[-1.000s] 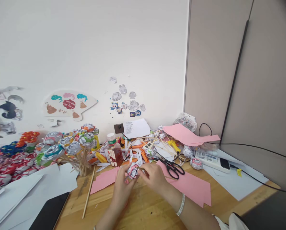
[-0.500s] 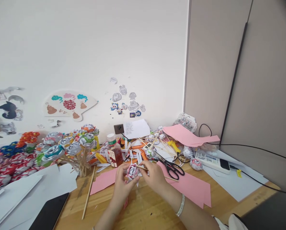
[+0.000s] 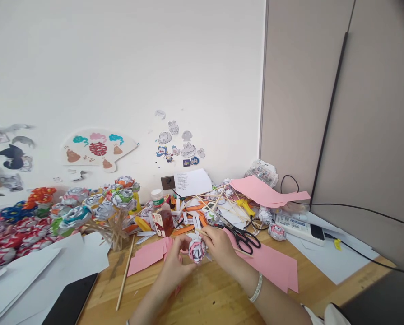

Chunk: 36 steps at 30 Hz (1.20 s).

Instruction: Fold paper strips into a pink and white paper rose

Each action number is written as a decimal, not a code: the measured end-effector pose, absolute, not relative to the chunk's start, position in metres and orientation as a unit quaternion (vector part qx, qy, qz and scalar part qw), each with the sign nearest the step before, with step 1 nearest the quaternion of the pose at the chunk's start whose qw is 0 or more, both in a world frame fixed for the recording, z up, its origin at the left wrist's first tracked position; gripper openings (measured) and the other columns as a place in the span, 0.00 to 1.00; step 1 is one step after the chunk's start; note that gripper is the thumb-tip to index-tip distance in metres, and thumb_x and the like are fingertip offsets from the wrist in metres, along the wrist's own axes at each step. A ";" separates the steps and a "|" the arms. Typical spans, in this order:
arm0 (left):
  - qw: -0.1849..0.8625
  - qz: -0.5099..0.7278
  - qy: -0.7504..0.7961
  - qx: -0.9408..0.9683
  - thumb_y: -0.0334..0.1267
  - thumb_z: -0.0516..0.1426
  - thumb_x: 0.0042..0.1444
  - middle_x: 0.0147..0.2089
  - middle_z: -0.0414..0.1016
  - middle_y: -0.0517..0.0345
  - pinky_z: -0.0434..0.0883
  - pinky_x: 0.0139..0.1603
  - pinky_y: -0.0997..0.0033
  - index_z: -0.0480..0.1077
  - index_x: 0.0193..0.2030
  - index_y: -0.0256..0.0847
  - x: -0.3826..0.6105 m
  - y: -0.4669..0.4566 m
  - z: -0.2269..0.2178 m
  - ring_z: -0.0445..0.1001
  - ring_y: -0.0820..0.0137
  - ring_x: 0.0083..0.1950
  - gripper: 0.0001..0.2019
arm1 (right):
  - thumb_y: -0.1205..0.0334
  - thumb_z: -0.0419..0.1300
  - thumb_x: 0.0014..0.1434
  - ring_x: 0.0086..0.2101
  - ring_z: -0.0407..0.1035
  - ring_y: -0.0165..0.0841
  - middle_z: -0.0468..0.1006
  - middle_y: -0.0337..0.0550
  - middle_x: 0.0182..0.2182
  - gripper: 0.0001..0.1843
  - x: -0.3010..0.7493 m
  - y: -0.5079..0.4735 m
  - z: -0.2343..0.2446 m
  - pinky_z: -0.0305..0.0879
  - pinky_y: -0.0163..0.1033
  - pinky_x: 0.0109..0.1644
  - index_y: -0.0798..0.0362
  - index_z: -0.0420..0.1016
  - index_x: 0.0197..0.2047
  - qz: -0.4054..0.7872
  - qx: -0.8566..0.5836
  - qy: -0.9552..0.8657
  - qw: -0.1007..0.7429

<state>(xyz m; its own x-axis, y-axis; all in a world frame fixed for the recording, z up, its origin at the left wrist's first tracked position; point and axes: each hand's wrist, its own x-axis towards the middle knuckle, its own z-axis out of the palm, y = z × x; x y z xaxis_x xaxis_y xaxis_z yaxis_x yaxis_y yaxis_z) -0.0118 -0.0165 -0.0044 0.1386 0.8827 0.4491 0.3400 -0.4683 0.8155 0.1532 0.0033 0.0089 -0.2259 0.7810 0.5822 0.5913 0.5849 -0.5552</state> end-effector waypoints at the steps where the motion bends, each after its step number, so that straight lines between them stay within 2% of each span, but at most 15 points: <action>1: 0.264 0.484 0.438 0.710 0.25 0.60 0.34 0.37 0.72 0.58 0.68 0.40 0.67 0.66 0.39 0.42 -0.012 -0.017 -0.004 0.71 0.66 0.38 0.21 | 0.66 0.50 0.63 0.27 0.68 0.30 0.75 0.38 0.26 0.10 0.153 0.003 0.009 0.54 0.30 0.29 0.53 0.72 0.33 0.108 -0.438 -0.778 0.436; 6: 0.265 0.477 0.421 0.725 0.25 0.59 0.36 0.50 0.73 0.52 0.68 0.45 0.65 0.67 0.50 0.43 -0.011 -0.017 -0.006 0.71 0.60 0.49 0.29 | 0.65 0.48 0.64 0.29 0.68 0.30 0.75 0.40 0.28 0.12 0.152 0.002 0.007 0.57 0.31 0.31 0.53 0.71 0.34 0.084 -0.409 -0.796 0.438; 8: 0.261 0.483 0.431 0.716 0.25 0.58 0.36 0.48 0.74 0.52 0.69 0.45 0.64 0.69 0.48 0.43 -0.011 -0.016 -0.006 0.72 0.60 0.47 0.27 | 0.64 0.47 0.64 0.31 0.68 0.32 0.75 0.41 0.29 0.13 0.153 0.000 0.009 0.58 0.32 0.33 0.53 0.72 0.35 0.043 -0.416 -0.786 0.454; 11: 0.244 0.515 0.440 0.694 0.28 0.60 0.38 0.44 0.75 0.53 0.70 0.45 0.61 0.70 0.46 0.42 -0.012 -0.013 -0.008 0.73 0.60 0.45 0.24 | 0.60 0.45 0.65 0.33 0.68 0.34 0.73 0.45 0.34 0.14 0.156 -0.003 0.015 0.60 0.34 0.35 0.54 0.71 0.42 -0.009 -0.431 -0.762 0.483; 15: 0.218 0.559 0.445 0.665 0.31 0.62 0.39 0.42 0.74 0.53 0.68 0.48 0.58 0.70 0.45 0.41 -0.014 -0.008 -0.013 0.72 0.59 0.46 0.22 | 0.63 0.41 0.65 0.33 0.68 0.33 0.71 0.46 0.36 0.17 0.157 -0.006 0.018 0.62 0.35 0.35 0.52 0.70 0.47 -0.038 -0.423 -0.780 0.460; 21: 0.194 0.576 0.457 0.650 0.35 0.63 0.40 0.44 0.73 0.51 0.67 0.49 0.55 0.68 0.45 0.40 -0.016 -0.003 -0.020 0.71 0.58 0.47 0.22 | 0.60 0.49 0.63 0.34 0.69 0.34 0.72 0.46 0.37 0.17 0.152 -0.006 0.011 0.62 0.34 0.34 0.52 0.68 0.53 -0.051 -0.427 -0.802 0.413; 31: 0.180 0.588 0.457 0.643 0.34 0.63 0.39 0.43 0.74 0.52 0.68 0.48 0.56 0.69 0.45 0.41 -0.017 -0.003 -0.021 0.72 0.58 0.47 0.22 | 0.57 0.50 0.64 0.33 0.69 0.34 0.72 0.47 0.36 0.19 0.152 -0.003 0.010 0.62 0.34 0.33 0.53 0.68 0.55 -0.060 -0.434 -0.810 0.390; 36: 0.149 0.572 0.458 0.664 0.36 0.63 0.41 0.43 0.74 0.51 0.68 0.48 0.55 0.69 0.45 0.41 -0.018 -0.004 -0.022 0.71 0.57 0.47 0.21 | 0.60 0.48 0.64 0.32 0.70 0.34 0.73 0.46 0.35 0.18 0.150 -0.004 0.008 0.62 0.34 0.32 0.54 0.70 0.53 -0.081 -0.440 -0.804 0.393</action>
